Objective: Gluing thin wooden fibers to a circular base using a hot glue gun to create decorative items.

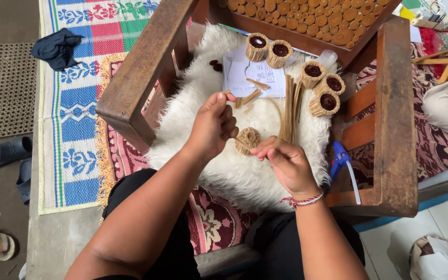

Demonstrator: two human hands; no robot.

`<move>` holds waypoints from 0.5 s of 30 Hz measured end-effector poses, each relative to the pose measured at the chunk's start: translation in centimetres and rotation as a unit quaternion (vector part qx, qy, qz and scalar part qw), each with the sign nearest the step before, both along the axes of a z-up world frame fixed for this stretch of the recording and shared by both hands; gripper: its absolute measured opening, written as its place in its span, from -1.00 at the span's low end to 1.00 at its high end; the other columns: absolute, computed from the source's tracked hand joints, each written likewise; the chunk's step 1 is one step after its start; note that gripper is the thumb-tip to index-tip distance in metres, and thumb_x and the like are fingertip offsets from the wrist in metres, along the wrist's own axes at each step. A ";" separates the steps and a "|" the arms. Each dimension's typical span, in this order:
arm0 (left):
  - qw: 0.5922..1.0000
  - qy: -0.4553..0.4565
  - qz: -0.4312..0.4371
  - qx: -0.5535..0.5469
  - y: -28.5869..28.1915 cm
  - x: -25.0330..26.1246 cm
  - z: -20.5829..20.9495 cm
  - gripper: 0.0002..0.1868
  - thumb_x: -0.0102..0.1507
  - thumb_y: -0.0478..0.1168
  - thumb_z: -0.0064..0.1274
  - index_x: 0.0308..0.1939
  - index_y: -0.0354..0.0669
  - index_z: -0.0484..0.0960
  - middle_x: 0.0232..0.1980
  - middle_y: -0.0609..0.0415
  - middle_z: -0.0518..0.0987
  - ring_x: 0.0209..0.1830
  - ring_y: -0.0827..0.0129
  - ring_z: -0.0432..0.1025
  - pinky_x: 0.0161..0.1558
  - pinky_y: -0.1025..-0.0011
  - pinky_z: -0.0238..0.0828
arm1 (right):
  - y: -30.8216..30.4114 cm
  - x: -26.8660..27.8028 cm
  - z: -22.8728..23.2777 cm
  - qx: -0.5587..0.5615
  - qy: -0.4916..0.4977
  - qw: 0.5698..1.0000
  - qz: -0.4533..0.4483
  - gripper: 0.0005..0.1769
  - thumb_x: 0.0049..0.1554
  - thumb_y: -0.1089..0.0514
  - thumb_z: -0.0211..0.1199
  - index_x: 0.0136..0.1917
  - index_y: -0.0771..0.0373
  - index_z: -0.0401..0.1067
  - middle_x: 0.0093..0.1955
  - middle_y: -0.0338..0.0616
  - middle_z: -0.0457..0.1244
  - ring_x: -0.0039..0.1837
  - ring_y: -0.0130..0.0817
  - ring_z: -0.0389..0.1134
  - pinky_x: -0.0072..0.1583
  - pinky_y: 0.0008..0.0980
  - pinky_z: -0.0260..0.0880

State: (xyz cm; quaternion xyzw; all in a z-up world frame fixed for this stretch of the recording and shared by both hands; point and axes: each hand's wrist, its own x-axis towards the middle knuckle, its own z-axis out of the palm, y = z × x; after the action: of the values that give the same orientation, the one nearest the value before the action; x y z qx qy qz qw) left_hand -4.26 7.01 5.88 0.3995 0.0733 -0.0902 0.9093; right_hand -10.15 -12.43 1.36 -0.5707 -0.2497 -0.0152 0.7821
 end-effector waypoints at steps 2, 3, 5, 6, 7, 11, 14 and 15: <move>1.000 -0.012 0.017 0.007 0.6 0.9 -0.5 -0.73 0.48 -0.07 -0.29 -0.14 -0.04 0.50 -0.56 0.29 -0.06 -0.70 0.52 -0.12 -0.66 0.53 0.00 | -0.8 0.3 -1.0 0.033 0.011 0.999 0.010 -0.61 0.33 0.09 0.14 -0.16 0.47 0.50 -0.13 0.17 0.30 0.00 -0.21 0.31 0.09 -0.32 0.31; 0.999 -0.024 0.034 0.014 0.9 1.3 -0.7 -0.73 0.48 -0.07 -0.28 -0.15 -0.02 0.51 -0.57 0.30 -0.05 -0.72 0.53 -0.10 -0.68 0.54 0.01 | -1.1 0.4 -1.5 0.066 0.023 0.997 0.020 -0.60 0.33 0.10 0.13 -0.17 0.49 0.48 -0.16 0.20 0.28 -0.01 -0.15 0.31 0.09 -0.30 0.31; 0.998 -0.030 0.050 0.007 1.8 2.1 -0.9 -0.74 0.47 -0.07 -0.28 -0.16 -0.02 0.50 -0.57 0.30 -0.05 -0.73 0.53 -0.10 -0.69 0.55 -0.02 | -2.2 0.5 -1.4 0.075 0.022 0.997 0.024 -0.62 0.34 0.11 0.11 -0.17 0.47 0.48 -0.16 0.20 0.29 -0.02 -0.15 0.29 0.11 -0.26 0.30; 0.997 -0.037 0.066 0.000 2.2 2.7 -0.9 -0.74 0.47 -0.07 -0.28 -0.17 -0.02 0.50 -0.58 0.30 -0.05 -0.74 0.54 -0.10 -0.70 0.56 -0.05 | -2.8 0.7 -1.3 0.083 0.020 0.996 0.027 -0.63 0.35 0.12 0.10 -0.17 0.44 0.47 -0.17 0.19 0.29 -0.03 -0.15 0.28 0.12 -0.23 0.29; 0.997 -0.037 0.066 0.000 2.8 3.0 -0.7 -0.74 0.47 -0.07 -0.28 -0.17 -0.02 0.50 -0.58 0.30 -0.05 -0.74 0.54 -0.10 -0.70 0.56 -0.05 | -3.5 0.8 -1.6 0.083 0.019 0.996 0.027 -0.63 0.35 0.12 0.10 -0.17 0.44 0.47 -0.17 0.19 0.29 -0.03 -0.15 0.28 0.12 -0.23 0.29; 0.988 -0.050 0.140 0.038 4.6 4.1 -0.6 -0.73 0.46 -0.07 -0.29 -0.18 -0.01 0.51 -0.57 0.31 -0.05 -0.73 0.57 -0.09 -0.70 0.58 -0.06 | -6.6 1.1 -1.4 0.170 0.052 0.984 0.035 -0.62 0.36 0.08 0.09 -0.21 0.33 0.47 -0.29 -0.05 0.17 -0.11 -0.26 0.20 0.10 -0.19 0.27; 0.980 -0.042 0.193 0.041 6.7 5.0 -1.0 -0.71 0.46 -0.07 -0.30 -0.19 -0.02 0.51 -0.59 0.29 -0.03 -0.75 0.53 -0.08 -0.71 0.54 -0.02 | -10.5 1.3 -0.2 0.230 0.068 0.970 0.024 -0.61 0.41 -0.03 0.04 -0.19 0.14 0.45 -0.38 -0.36 0.04 -0.19 -0.47 0.09 0.11 -0.26 0.23; 0.976 -0.029 0.214 0.028 7.5 5.2 -1.3 -0.70 0.46 -0.07 -0.31 -0.20 -0.03 0.51 -0.61 0.28 -0.02 -0.76 0.48 -0.07 -0.70 0.49 0.02 | -12.1 1.3 0.3 0.242 0.066 0.968 -0.002 -0.62 0.45 -0.09 0.00 -0.15 0.02 0.43 -0.39 -0.47 0.01 -0.20 -0.55 0.05 0.13 -0.31 0.20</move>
State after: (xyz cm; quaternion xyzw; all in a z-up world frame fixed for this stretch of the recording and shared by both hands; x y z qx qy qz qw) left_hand 0.94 14.47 4.59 0.4025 0.1329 0.1206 0.8976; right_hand -8.85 -24.57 1.67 -0.3649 -0.1856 -0.0388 0.9115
